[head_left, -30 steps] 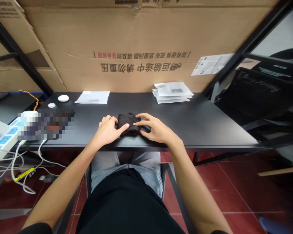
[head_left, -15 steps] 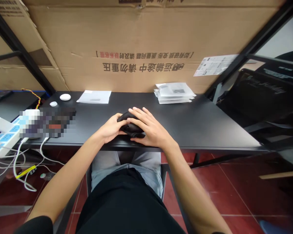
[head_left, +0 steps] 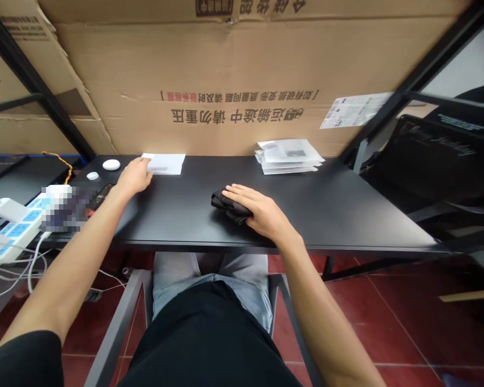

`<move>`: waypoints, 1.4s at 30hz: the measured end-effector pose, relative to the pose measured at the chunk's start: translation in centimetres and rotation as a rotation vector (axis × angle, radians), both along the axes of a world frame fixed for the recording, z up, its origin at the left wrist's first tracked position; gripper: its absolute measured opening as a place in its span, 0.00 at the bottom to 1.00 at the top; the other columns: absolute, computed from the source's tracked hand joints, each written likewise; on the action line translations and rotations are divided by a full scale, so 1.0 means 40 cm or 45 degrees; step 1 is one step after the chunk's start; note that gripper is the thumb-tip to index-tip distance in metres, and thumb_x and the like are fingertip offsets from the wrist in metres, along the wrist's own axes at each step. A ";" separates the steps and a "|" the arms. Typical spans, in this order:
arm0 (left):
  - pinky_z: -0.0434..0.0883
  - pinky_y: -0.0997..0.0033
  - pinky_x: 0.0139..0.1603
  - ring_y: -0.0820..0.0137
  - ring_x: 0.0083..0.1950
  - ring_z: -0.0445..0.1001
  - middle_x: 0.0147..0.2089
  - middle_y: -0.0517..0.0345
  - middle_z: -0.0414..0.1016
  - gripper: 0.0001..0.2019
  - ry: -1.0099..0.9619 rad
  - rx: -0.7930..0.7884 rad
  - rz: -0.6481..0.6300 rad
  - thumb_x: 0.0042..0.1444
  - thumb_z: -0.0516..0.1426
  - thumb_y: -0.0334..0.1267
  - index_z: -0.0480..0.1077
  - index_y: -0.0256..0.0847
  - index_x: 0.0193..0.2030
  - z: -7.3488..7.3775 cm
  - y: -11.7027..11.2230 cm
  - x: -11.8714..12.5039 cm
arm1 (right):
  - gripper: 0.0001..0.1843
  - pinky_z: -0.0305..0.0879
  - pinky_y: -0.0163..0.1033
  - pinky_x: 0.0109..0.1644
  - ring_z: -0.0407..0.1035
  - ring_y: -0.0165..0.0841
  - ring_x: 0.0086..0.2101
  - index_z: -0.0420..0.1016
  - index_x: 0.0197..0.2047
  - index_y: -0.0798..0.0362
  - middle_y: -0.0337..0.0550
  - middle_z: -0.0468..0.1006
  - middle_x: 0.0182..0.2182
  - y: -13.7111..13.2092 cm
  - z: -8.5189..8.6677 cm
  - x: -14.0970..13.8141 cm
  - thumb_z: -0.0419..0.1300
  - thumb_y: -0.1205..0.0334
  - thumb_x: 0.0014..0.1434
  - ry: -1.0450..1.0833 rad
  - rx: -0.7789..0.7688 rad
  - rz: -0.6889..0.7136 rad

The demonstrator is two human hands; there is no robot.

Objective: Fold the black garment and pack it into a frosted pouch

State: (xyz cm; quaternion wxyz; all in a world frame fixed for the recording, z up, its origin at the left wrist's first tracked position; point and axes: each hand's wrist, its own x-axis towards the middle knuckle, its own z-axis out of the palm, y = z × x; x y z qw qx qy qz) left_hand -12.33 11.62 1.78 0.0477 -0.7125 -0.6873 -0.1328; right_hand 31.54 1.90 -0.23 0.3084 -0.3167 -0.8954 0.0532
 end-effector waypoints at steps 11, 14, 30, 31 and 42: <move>0.76 0.47 0.61 0.42 0.59 0.84 0.59 0.36 0.85 0.18 0.176 -0.174 -0.071 0.76 0.50 0.41 0.73 0.42 0.65 -0.013 -0.036 0.083 | 0.40 0.74 0.55 0.78 0.75 0.46 0.71 0.78 0.76 0.40 0.40 0.81 0.71 0.003 0.010 0.026 0.64 0.76 0.64 0.080 0.010 -0.294; 0.77 0.48 0.60 0.44 0.56 0.85 0.56 0.38 0.85 0.19 0.140 -0.164 -0.220 0.79 0.47 0.42 0.70 0.42 0.67 -0.020 -0.122 0.176 | 0.37 0.74 0.54 0.77 0.76 0.45 0.70 0.78 0.76 0.41 0.41 0.81 0.71 0.005 0.014 0.031 0.63 0.74 0.66 0.134 0.028 -0.324; 0.78 0.59 0.49 0.52 0.46 0.83 0.39 0.52 0.86 0.03 -0.811 -0.194 -0.609 0.54 0.66 0.34 0.82 0.43 0.36 -0.037 -0.293 0.371 | 0.35 0.73 0.56 0.77 0.73 0.44 0.72 0.75 0.78 0.38 0.43 0.76 0.75 -0.037 -0.012 -0.060 0.59 0.71 0.73 -0.067 0.061 0.236; 0.78 0.60 0.49 0.52 0.47 0.83 0.39 0.53 0.86 0.04 -0.830 -0.193 -0.617 0.54 0.66 0.34 0.83 0.43 0.37 -0.035 -0.294 0.371 | 0.38 0.74 0.55 0.76 0.73 0.44 0.71 0.76 0.78 0.40 0.45 0.78 0.74 -0.032 -0.016 -0.064 0.60 0.74 0.69 -0.089 0.014 0.278; 0.77 0.50 0.68 0.49 0.64 0.78 0.62 0.48 0.84 0.23 -0.406 0.082 -0.433 0.65 0.59 0.29 0.80 0.46 0.64 -0.048 -0.302 0.391 | 0.49 0.76 0.54 0.72 0.76 0.46 0.69 0.77 0.74 0.46 0.50 0.81 0.69 -0.008 -0.018 -0.056 0.55 0.84 0.52 -0.122 -0.124 0.056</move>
